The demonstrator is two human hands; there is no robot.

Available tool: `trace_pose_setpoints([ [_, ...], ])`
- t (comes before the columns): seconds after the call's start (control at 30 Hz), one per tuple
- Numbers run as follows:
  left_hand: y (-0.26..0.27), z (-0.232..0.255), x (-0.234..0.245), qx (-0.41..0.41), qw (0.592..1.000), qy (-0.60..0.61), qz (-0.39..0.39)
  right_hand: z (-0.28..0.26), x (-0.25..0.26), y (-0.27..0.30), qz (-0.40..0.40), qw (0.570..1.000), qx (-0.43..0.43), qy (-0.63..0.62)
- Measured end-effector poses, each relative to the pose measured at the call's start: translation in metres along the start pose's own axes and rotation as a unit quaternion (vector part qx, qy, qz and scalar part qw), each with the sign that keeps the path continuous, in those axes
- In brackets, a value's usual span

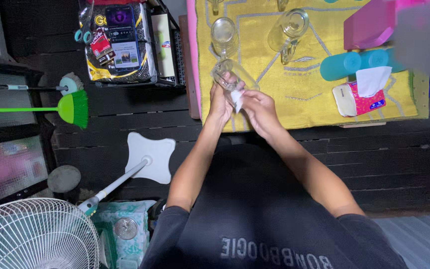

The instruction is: The person wipes the exterior of clear glass mugs with a white tissue. They handle the mugs one at a time, wiping the sides and bottom, then place each cleaned mug on a nearby table. The process repeats for several mugs.

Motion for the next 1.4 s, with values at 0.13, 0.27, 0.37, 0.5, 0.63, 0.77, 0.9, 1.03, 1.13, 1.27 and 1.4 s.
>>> trace_pose_setpoints([
  [0.13,0.000,0.004,0.000,-0.005,0.998,-0.051,0.025,0.014,0.017,-0.010,-0.006,0.983,-0.017,-0.185],
  [0.27,0.001,-0.001,-0.006,0.005,0.999,-0.031,0.009,0.019,0.024,-0.012,0.001,0.998,0.065,-0.026],
  [0.37,-0.001,-0.004,-0.006,0.016,0.997,-0.073,0.024,0.005,0.017,0.002,-0.022,0.936,0.197,0.290],
  [0.5,-0.006,-0.009,0.000,0.013,0.996,-0.084,0.014,-0.011,-0.015,0.034,-0.085,0.560,0.410,0.715],
  [0.63,-0.008,-0.014,0.008,0.043,0.996,-0.075,0.033,-0.030,-0.020,0.033,-0.047,0.491,0.396,0.775],
  [0.77,-0.009,-0.011,0.006,0.015,0.995,-0.080,0.050,-0.040,-0.025,0.031,-0.013,0.588,0.343,0.732],
  [0.9,-0.007,-0.006,0.002,-0.019,0.995,-0.077,0.056,-0.016,-0.004,0.015,0.042,0.841,0.100,0.530],
  [1.03,-0.006,-0.003,0.003,-0.033,0.996,-0.042,0.076,0.003,0.019,-0.002,0.032,0.999,-0.007,-0.005],
  [1.13,-0.007,-0.004,0.002,-0.054,0.995,-0.049,0.062,0.001,0.032,-0.010,0.051,0.968,-0.058,-0.237],
  [1.27,-0.007,-0.010,0.004,-0.064,0.995,-0.048,0.058,-0.011,0.025,-0.006,0.039,0.987,0.037,-0.152],
  [1.4,-0.005,-0.015,0.000,-0.058,0.997,-0.033,0.048,-0.026,0.009,0.013,0.054,0.971,0.182,0.144],
])
Point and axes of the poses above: each hand's wrist, its own y-axis away from the middle knuckle, its own x-axis out of the back of the hand, z = x × y, the point moved 6 cm from there along -y, towards the middle knuckle, and after that the axes turned 3 degrees about -x, right-handed, at the moved point
